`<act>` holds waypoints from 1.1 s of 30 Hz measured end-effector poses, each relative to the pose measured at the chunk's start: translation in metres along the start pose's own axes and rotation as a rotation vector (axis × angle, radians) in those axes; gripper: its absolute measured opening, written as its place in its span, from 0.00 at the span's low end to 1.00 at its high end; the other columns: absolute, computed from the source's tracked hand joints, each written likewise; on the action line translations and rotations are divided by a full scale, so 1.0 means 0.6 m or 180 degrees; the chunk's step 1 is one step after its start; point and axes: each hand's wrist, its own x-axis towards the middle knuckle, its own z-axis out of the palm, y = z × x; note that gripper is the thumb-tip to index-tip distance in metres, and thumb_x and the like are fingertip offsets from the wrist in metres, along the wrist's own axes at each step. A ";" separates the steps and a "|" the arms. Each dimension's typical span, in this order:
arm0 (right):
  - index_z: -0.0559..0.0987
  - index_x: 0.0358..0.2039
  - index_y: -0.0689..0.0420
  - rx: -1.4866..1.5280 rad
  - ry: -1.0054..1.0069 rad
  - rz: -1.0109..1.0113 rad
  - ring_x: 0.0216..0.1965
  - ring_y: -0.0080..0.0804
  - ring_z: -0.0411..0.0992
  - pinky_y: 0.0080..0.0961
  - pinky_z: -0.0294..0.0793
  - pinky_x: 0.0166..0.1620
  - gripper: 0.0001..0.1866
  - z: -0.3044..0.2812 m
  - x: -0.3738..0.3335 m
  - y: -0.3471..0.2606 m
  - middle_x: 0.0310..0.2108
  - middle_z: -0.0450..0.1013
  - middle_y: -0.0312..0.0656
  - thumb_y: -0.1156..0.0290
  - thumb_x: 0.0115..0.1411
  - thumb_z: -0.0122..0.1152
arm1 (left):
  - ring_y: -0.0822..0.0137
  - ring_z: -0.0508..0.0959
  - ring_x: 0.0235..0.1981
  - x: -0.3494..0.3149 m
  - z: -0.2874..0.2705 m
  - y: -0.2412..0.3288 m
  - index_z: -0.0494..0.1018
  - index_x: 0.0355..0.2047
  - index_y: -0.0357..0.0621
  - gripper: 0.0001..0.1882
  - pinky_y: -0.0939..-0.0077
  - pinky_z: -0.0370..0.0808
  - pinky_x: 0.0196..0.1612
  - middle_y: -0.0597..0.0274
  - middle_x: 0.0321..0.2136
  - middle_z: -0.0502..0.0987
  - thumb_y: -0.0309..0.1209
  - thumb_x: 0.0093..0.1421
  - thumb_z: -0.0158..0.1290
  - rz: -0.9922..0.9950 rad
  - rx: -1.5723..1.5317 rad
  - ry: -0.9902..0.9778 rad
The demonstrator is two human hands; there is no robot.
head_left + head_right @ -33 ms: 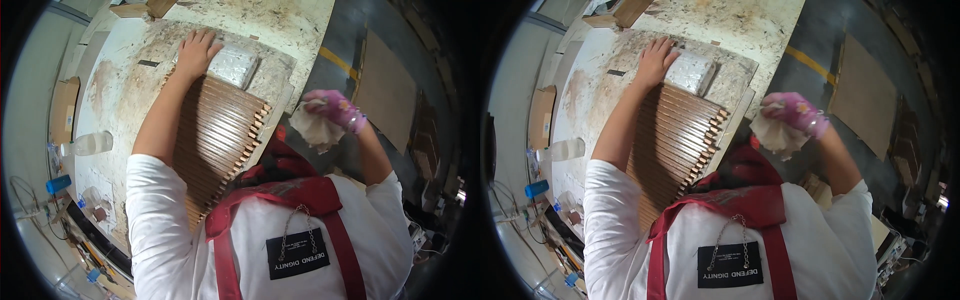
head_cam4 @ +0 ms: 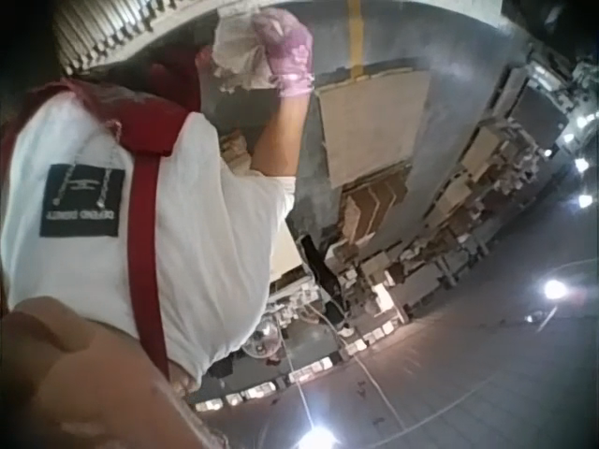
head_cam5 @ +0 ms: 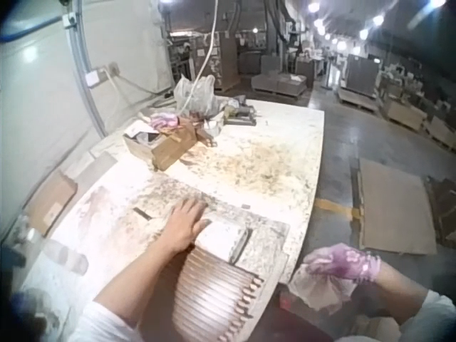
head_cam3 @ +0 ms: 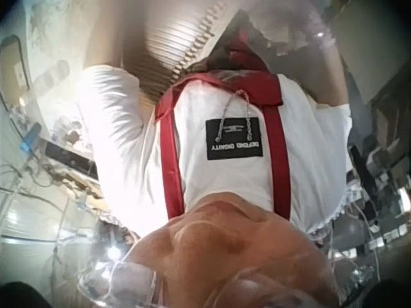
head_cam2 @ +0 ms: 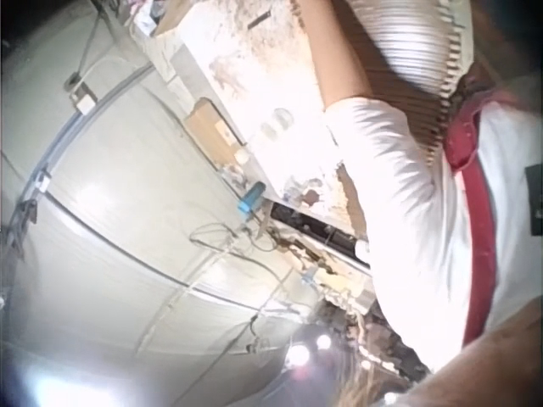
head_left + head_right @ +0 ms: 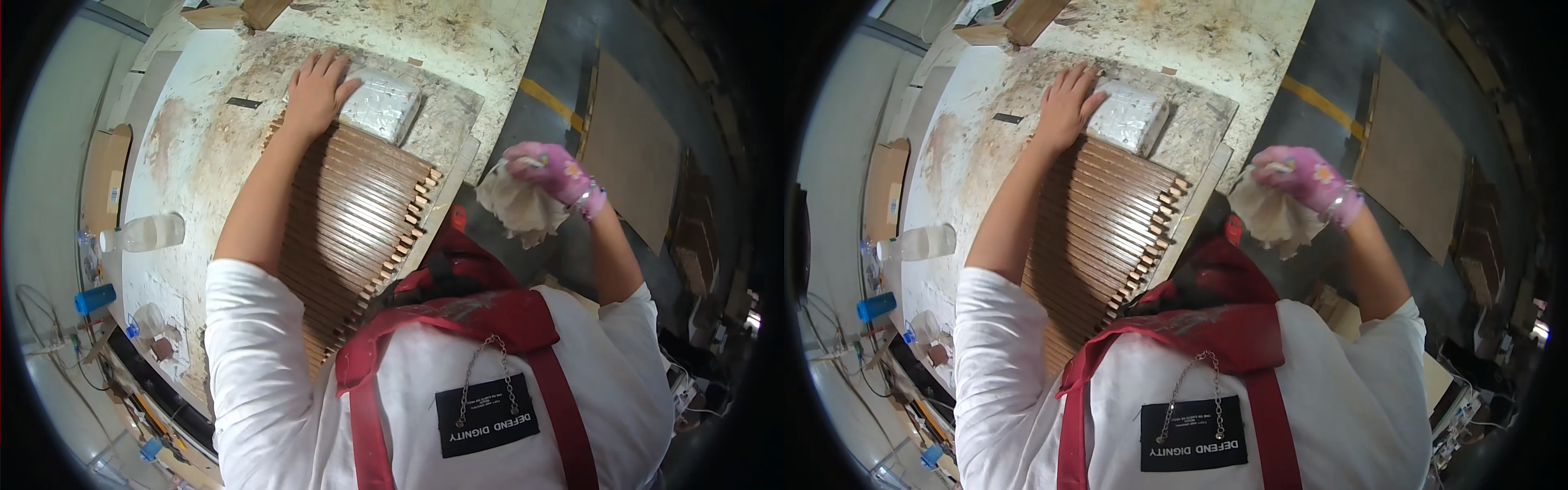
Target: The person wipes a large assembly of parallel wooden strips on a workbench using a white cloth. They repeatedly wipe the surface, occasionally picking up a bottle to pour liquid onto the cloth, and rearranging the strips to access different areas. The person also uses a pair of scissors to open a bottle cap during the process.
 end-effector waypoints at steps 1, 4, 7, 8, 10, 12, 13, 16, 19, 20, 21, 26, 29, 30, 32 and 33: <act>0.79 0.43 0.62 0.0467 0.0316 -0.0360 0.41 0.24 0.74 0.22 0.73 0.48 0.14 -0.007 -0.013 0.004 0.39 0.77 0.37 0.69 0.60 0.59 | 0.48 0.68 0.57 -0.020 -0.020 0.007 0.72 0.52 0.48 0.24 0.52 0.61 0.61 0.55 0.55 0.71 0.51 0.65 0.46 0.0008 -0.0002 0.0173; 0.79 0.43 0.63 0.0846 0.1357 -0.0266 0.41 0.22 0.73 0.20 0.71 0.47 0.15 0.001 -0.017 -0.033 0.38 0.77 0.38 0.65 0.63 0.59 | 0.50 0.66 0.62 -0.057 -0.130 0.104 0.63 0.61 0.38 0.32 0.55 0.63 0.63 0.49 0.60 0.67 0.47 0.65 0.50 -0.1557 -0.1995 -0.0762; 0.76 0.46 0.64 0.1985 0.1055 -0.0737 0.39 0.27 0.76 0.24 0.76 0.43 0.15 0.066 -0.003 -0.153 0.39 0.77 0.41 0.66 0.65 0.54 | 0.56 0.65 0.62 -0.124 -0.174 0.261 0.58 0.64 0.35 0.35 0.61 0.62 0.64 0.47 0.61 0.65 0.42 0.63 0.54 -0.1805 -0.3830 -0.0922; 0.76 0.47 0.63 0.2018 0.0817 -0.0972 0.41 0.28 0.76 0.24 0.77 0.44 0.15 0.102 0.014 -0.170 0.42 0.77 0.42 0.67 0.64 0.54 | 0.57 0.66 0.62 -0.168 -0.155 0.288 0.58 0.64 0.36 0.35 0.63 0.63 0.63 0.47 0.61 0.65 0.40 0.62 0.55 -0.1588 -0.4318 -0.0599; 0.76 0.49 0.60 0.1363 0.0219 -0.0712 0.43 0.26 0.74 0.22 0.74 0.46 0.16 0.183 0.029 -0.207 0.41 0.76 0.40 0.67 0.63 0.57 | 0.63 0.71 0.54 -0.217 -0.205 0.295 0.63 0.60 0.36 0.28 0.67 0.68 0.57 0.53 0.54 0.71 0.34 0.61 0.55 -0.1831 -0.3944 -0.0537; 0.77 0.48 0.60 0.1826 -0.0172 -0.1040 0.45 0.28 0.73 0.26 0.74 0.48 0.16 0.230 0.044 -0.203 0.46 0.74 0.41 0.70 0.60 0.60 | 0.71 0.78 0.43 -0.248 -0.286 0.300 0.70 0.53 0.35 0.20 0.75 0.75 0.48 0.60 0.44 0.78 0.28 0.61 0.54 -0.2906 -0.4018 -0.0562; 0.76 0.50 0.62 0.1704 -0.0416 -0.1144 0.45 0.30 0.73 0.26 0.74 0.49 0.19 0.250 0.043 -0.201 0.47 0.74 0.43 0.71 0.58 0.60 | 0.75 0.78 0.36 -0.300 -0.301 0.286 0.73 0.50 0.34 0.16 0.80 0.76 0.39 0.62 0.39 0.80 0.27 0.62 0.51 -0.3473 -0.4640 -0.0286; 0.67 0.58 0.65 0.2094 -0.1512 -0.0754 0.50 0.29 0.70 0.26 0.70 0.53 0.24 0.335 0.023 -0.185 0.50 0.72 0.44 0.73 0.62 0.53 | 0.78 0.75 0.29 -0.411 -0.426 0.261 0.75 0.43 0.34 0.13 0.84 0.72 0.30 0.65 0.31 0.78 0.28 0.61 0.48 -0.3547 -0.3234 -0.0809; 0.63 0.62 0.63 0.2005 -0.2037 -0.1374 0.59 0.29 0.65 0.26 0.64 0.60 0.27 0.385 0.030 -0.195 0.57 0.67 0.46 0.71 0.64 0.56 | 0.69 0.78 0.34 -0.503 -0.547 0.302 0.72 0.49 0.33 0.18 0.78 0.76 0.34 0.56 0.41 0.77 0.34 0.66 0.44 -0.3938 -0.2909 0.0652; 0.62 0.62 0.63 0.2117 -0.2179 -0.1260 0.60 0.30 0.64 0.27 0.63 0.61 0.28 0.382 0.032 -0.204 0.58 0.67 0.47 0.70 0.64 0.57 | 0.66 0.78 0.38 -0.563 -0.594 0.309 0.67 0.54 0.34 0.21 0.75 0.77 0.39 0.52 0.46 0.74 0.36 0.66 0.44 -0.4085 -0.1934 0.0801; 0.63 0.61 0.62 0.2099 -0.2372 -0.1119 0.56 0.29 0.68 0.26 0.67 0.57 0.27 0.380 0.033 -0.209 0.56 0.69 0.45 0.67 0.65 0.57 | 0.63 0.77 0.42 -0.632 -0.633 0.311 0.63 0.58 0.35 0.24 0.73 0.77 0.43 0.49 0.52 0.70 0.38 0.67 0.45 -0.4223 -0.0987 0.0931; 0.72 0.55 0.60 0.1007 -0.3034 -0.1300 0.46 0.26 0.73 0.24 0.71 0.51 0.21 0.364 0.056 -0.206 0.47 0.75 0.43 0.62 0.66 0.56 | 0.53 0.67 0.59 -0.701 -0.756 0.428 0.68 0.56 0.36 0.21 0.63 0.67 0.60 0.47 0.59 0.65 0.36 0.67 0.43 -0.3650 0.1310 -0.0835; 0.72 0.55 0.60 0.0113 -0.3520 -0.1597 0.51 0.37 0.73 0.29 0.69 0.56 0.23 0.362 0.058 -0.236 0.50 0.74 0.47 0.58 0.65 0.55 | 0.58 0.72 0.54 -0.709 -0.812 0.560 0.69 0.56 0.36 0.22 0.63 0.67 0.59 0.52 0.54 0.72 0.39 0.69 0.43 -0.4604 0.0350 0.2535; 0.71 0.56 0.61 0.0303 -0.3902 -0.1513 0.53 0.36 0.72 0.29 0.69 0.56 0.24 0.384 0.064 -0.226 0.51 0.74 0.48 0.58 0.65 0.55 | 0.59 0.73 0.53 -0.713 -0.830 0.604 0.67 0.57 0.36 0.23 0.64 0.69 0.58 0.52 0.53 0.72 0.40 0.69 0.44 -0.4724 0.0952 0.2758; 0.70 0.57 0.63 0.0416 -0.4432 -0.1015 0.56 0.37 0.70 0.30 0.67 0.58 0.26 0.388 0.059 -0.272 0.54 0.72 0.50 0.58 0.65 0.56 | 0.61 0.74 0.51 -0.711 -0.860 0.669 0.65 0.59 0.37 0.26 0.64 0.72 0.54 0.51 0.53 0.72 0.43 0.68 0.48 -0.4862 0.2051 0.3012; 0.63 0.62 0.63 0.0741 -0.4473 -0.1266 0.58 0.36 0.69 0.30 0.66 0.60 0.34 0.404 0.058 -0.278 0.56 0.70 0.53 0.55 0.63 0.58 | 0.62 0.73 0.50 -0.671 -0.845 0.682 0.65 0.59 0.37 0.26 0.64 0.70 0.56 0.53 0.51 0.72 0.43 0.68 0.49 -0.5155 0.1071 0.3711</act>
